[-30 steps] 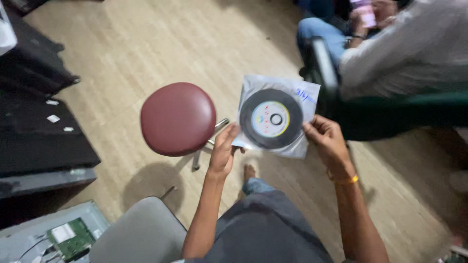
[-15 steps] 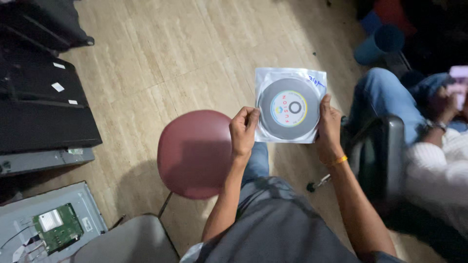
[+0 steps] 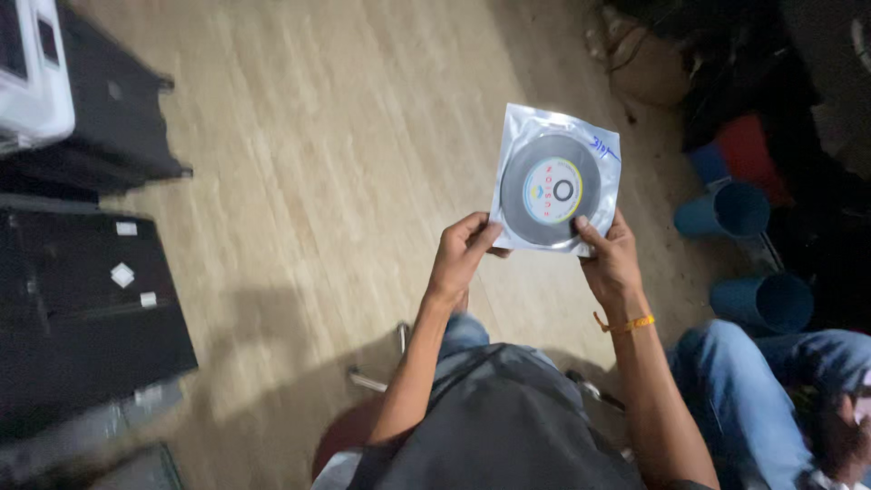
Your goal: The person retrieves a roll of black tape from a shelf, removes it from its plastic packaging, and applies a strip of the tape along the bottom edge of a large white panel. The person smooths the tape down by hand along the edge.
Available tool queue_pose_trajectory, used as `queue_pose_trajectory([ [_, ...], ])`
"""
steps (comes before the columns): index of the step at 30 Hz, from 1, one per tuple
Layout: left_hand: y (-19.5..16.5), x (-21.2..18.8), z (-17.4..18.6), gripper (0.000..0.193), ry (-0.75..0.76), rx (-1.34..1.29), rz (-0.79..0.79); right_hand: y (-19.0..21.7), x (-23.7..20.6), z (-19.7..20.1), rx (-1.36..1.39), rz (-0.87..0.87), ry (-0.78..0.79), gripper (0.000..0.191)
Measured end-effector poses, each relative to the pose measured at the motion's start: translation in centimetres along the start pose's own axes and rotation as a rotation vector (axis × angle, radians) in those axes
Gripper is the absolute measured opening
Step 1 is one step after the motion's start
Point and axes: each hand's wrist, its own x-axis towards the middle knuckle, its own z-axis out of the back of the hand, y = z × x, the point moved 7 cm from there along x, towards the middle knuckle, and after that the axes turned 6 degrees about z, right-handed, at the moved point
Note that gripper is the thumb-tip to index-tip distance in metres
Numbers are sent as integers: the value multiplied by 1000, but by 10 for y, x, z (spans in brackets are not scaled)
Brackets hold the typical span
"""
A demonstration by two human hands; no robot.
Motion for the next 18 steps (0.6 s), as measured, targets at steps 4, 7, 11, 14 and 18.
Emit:
queue_pose_trajectory([
  [4,-44,74,-8,17,38,244,-28,17,60,-15,37,43,-19,47],
  [7,-57,126,-5,27,0,237,-21,13,107,-28,79,36,-54,44],
  [11,-73,195,10,26,-88,296,-48,-2,170,-40,133,-4,-113,41],
  [14,-98,262,24,27,-120,213,-114,-8,227,-57,227,-7,-69,40],
  [18,-140,347,46,26,-208,51,-119,-13,312,-98,342,-46,-56,36],
])
